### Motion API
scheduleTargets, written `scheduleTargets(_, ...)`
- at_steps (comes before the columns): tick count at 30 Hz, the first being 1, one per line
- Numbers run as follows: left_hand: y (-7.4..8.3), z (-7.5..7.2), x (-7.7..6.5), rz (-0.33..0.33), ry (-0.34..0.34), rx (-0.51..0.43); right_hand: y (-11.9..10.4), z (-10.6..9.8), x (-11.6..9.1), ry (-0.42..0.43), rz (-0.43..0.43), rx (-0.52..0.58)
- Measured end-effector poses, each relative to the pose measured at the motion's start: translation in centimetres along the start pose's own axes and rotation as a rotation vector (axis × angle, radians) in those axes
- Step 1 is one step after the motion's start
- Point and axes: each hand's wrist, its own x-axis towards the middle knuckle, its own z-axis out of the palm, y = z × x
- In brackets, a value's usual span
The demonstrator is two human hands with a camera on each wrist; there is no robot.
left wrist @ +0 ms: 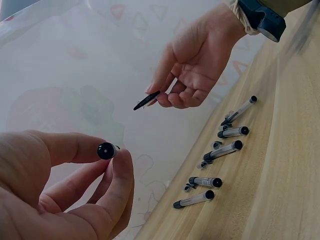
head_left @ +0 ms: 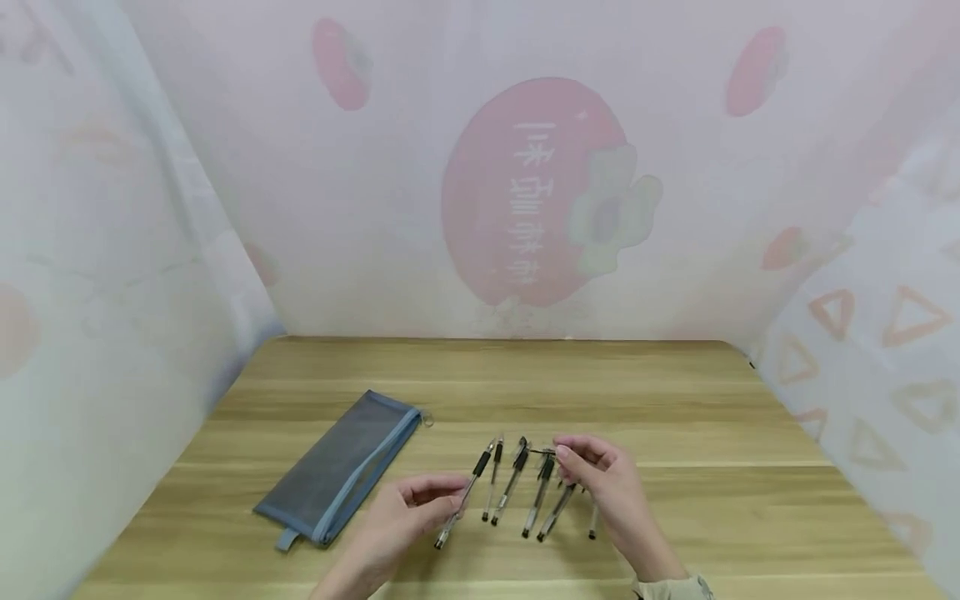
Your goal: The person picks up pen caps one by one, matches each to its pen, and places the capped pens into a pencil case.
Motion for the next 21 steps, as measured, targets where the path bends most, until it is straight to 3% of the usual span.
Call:
scheduleTargets(10, -0.1, 0.4, 0.2, 0.063, -0.032, 0.042, 0.1, -0.3, 0.6, -0.023, -0.015, 0.033)
scheduleTargets(21, 0.2, 0.9, 1.2, 0.07, -0.117, 0.057, -0.4, -0.7, 0.4, 0.003, 0.003, -0.085)
